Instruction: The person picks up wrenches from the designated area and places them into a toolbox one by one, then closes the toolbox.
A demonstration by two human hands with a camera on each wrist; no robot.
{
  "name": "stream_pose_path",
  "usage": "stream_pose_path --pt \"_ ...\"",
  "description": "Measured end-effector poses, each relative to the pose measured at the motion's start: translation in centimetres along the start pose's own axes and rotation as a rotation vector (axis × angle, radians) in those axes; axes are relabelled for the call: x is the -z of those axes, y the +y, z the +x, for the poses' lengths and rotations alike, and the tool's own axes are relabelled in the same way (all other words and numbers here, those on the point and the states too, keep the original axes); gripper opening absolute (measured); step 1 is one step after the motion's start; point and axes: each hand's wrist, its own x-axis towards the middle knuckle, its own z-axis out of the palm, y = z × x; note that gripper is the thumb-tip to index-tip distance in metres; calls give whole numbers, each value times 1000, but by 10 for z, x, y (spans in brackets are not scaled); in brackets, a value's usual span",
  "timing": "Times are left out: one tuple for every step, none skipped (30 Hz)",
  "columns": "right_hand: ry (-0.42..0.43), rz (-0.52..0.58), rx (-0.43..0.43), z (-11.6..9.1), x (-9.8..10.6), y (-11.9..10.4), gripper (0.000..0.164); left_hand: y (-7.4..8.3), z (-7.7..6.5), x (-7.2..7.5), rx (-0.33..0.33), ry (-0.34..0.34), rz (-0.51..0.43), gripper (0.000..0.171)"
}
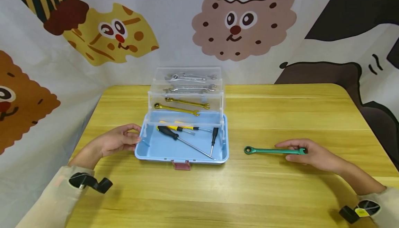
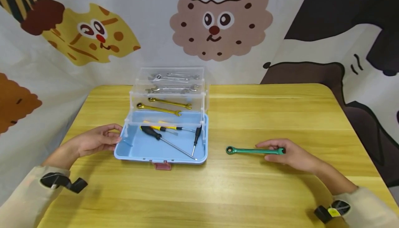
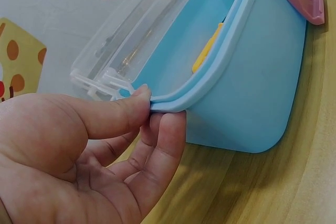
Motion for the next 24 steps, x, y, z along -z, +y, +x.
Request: stream_pose_path --pt "-2 4 -11 0 0 1 34 0 0 0 0 1 0 19" --pt "-5 8 -20 0 0 1 32 0 0 0 1 2 0 19" --pt "-6 15 -27 0 0 1 31 0 0 0 2 3 -1 19" --pt "-7 23 -34 0 0 1 29 0 0 0 3 4 -1 19" --pt "-5 30 -39 0 0 2 29 0 0 -1 4 5 -2 19" --pt "-5 38 -41 0 0 2 28 1 0 -1 5 6 -3 19" --pt "-4 47 -44 0 0 2 28 1 0 -1 7 7 -3 19" --pt "-1 54 -47 0 0 2 28 1 0 -1 9 9 -4 19" --pt "0 62 -47 0 0 2 28 1 0 -1 11 10 -4 19" --pt "2 70 -47 0 0 2 28 1 0 -1 12 12 -3 19" --pt "2 76 -43 0 0 2 29 1 0 -1 15 14 -2 19" --pt "5 78 -39 0 0 1 29 1 0 -2 15 16 0 19" --pt "9 79 -34 0 0 1 29 1 1 -2 17 17 1 19" --pt "12 81 -30 0 0 1 28 1 1 -2 17 18 3 20" --pt "18 82 -26 0 0 0 28 1 1 -2 19 19 4 20" --pt "27 75 -21 0 0 -1 28 0 1 -2 19 19 4 20" --pt "40 66 -18 1 1 -2 28 0 1 -2 20 19 5 20" --pt "52 61 -21 1 1 -3 28 0 1 -2 19 18 5 20" --pt "62 56 -21 1 2 -4 28 0 1 -1 19 18 3 20" --pt "70 56 -22 2 2 -6 28 1 1 -1 17 17 2 20" --pt "77 51 -19 3 3 -7 28 1 1 -1 16 16 1 20" --pt "79 53 -14 3 3 -9 28 1 0 -1 14 15 -1 20" --pt "79 62 -12 4 3 -11 29 1 0 -1 12 14 -2 20" --pt "76 69 -8 5 4 -13 29 1 0 -1 11 13 -5 20"
